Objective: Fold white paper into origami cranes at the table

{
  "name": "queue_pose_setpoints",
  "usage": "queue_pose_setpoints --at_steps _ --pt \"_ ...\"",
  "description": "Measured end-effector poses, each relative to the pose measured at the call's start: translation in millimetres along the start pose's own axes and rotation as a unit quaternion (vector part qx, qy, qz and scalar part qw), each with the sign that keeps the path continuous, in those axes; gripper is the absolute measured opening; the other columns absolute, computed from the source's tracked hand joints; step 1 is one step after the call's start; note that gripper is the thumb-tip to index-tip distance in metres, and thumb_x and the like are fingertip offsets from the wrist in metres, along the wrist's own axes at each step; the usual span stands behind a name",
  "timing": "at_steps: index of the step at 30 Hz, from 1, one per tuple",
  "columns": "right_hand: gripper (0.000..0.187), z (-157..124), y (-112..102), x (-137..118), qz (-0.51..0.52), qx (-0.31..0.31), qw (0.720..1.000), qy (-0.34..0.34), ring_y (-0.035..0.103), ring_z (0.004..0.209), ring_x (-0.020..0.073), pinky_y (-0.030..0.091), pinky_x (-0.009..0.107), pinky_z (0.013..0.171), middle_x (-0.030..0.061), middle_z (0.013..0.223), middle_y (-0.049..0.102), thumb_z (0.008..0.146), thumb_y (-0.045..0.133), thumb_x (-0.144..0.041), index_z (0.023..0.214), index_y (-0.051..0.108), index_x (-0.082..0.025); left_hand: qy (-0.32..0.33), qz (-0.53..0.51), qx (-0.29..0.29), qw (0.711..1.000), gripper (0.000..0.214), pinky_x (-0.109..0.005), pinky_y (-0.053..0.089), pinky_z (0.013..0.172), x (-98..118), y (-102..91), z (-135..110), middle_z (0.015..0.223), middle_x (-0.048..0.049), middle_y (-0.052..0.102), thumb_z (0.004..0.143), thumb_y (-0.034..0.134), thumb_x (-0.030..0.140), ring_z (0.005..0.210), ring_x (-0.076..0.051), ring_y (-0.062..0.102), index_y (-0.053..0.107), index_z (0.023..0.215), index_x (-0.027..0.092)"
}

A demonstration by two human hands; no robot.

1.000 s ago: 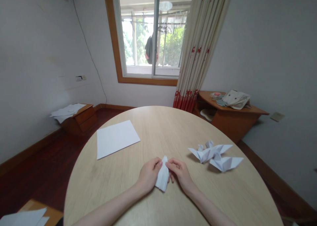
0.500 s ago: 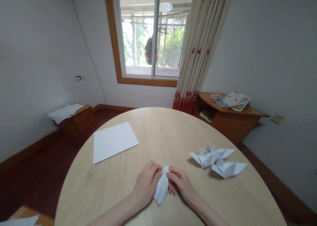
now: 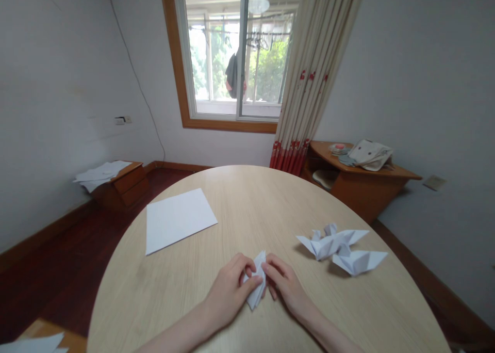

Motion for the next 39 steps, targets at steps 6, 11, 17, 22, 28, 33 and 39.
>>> queue_pose_setpoints --at_steps 6,11,17,22,28,33,39 --pt "0.042 -1 -2 -1 -0.003 -0.007 1.000 -0.020 0.039 0.042 0.0081 0.029 0.022 0.045 -0.0064 0.054 0.047 0.082 0.055 -0.060 0.070 0.051 -0.020 0.007 -0.003 -0.009 1.000 0.021 -0.026 0.038 0.066 0 1.6 -1 0.083 -0.0029 0.059 0.088 0.052 0.038 0.071 -0.016 0.051 0.057 0.087 0.017" --pt "0.044 -2 -2 4 -0.001 -0.018 0.999 -0.035 0.040 0.043 0.0083 0.031 0.023 0.047 -0.0074 0.054 0.045 0.084 0.054 -0.063 0.076 0.051 -0.020 0.033 -0.010 -0.022 0.999 0.022 -0.026 0.039 0.068 6 1.0 -1 0.083 -0.0036 0.058 0.091 0.045 0.036 0.073 -0.016 0.052 0.056 0.088 0.017" --pt "0.052 -2 0 4 0.006 -0.041 0.999 -0.034 0.041 0.043 0.0087 0.032 0.023 0.047 -0.0068 0.056 0.045 0.079 0.052 -0.072 0.077 0.048 -0.021 0.041 -0.009 -0.019 0.999 0.024 -0.027 0.040 0.069 9 -0.9 -2 0.082 -0.0041 0.059 0.092 0.041 0.032 0.073 -0.017 0.053 0.059 0.087 0.017" --pt "0.053 -4 6 2 0.016 -0.039 0.998 -0.037 0.040 0.045 0.0089 0.032 0.023 0.047 -0.0061 0.058 0.044 0.079 0.049 -0.074 0.073 0.046 -0.021 0.026 -0.047 -0.019 0.998 0.025 -0.026 0.042 0.069 10 -0.1 -2 0.081 -0.0049 0.062 0.092 0.042 0.033 0.072 -0.016 0.056 0.060 0.087 0.016" --pt "0.047 -9 16 0 -0.005 -0.014 0.999 -0.051 0.044 0.055 0.0127 0.037 0.025 0.053 -0.0034 0.066 0.045 0.087 0.043 -0.067 0.073 0.046 -0.023 0.018 -0.076 -0.003 0.997 0.026 -0.024 0.040 0.064 7 0.9 -2 0.072 -0.0022 0.059 0.091 0.045 0.038 0.065 -0.015 0.052 0.056 0.080 0.017" --pt "0.046 -11 11 3 -0.068 0.028 0.995 -0.065 0.048 0.067 0.0161 0.041 0.027 0.065 -0.0009 0.071 0.050 0.090 0.039 -0.065 0.077 0.049 -0.022 0.001 -0.067 0.005 0.998 0.029 -0.024 0.036 0.059 3 1.1 -2 0.067 0.0011 0.051 0.091 0.042 0.041 0.061 -0.013 0.046 0.050 0.076 0.018" --pt "0.047 -9 4 -2 -0.080 0.055 0.993 -0.060 0.050 0.062 0.0158 0.041 0.027 0.060 -0.0018 0.066 0.052 0.087 0.043 -0.066 0.074 0.049 -0.022 -0.013 -0.078 0.030 0.996 0.028 -0.024 0.036 0.058 2 -1.8 -1 0.067 0.0019 0.051 0.090 0.041 0.042 0.059 -0.013 0.046 0.048 0.077 0.019"
Point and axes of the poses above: each hand's wrist, its own z-axis towards the middle knuckle, its own y-axis out of the palm, x = y × z, the point moved 5 cm from there along z, towards the middle knuckle
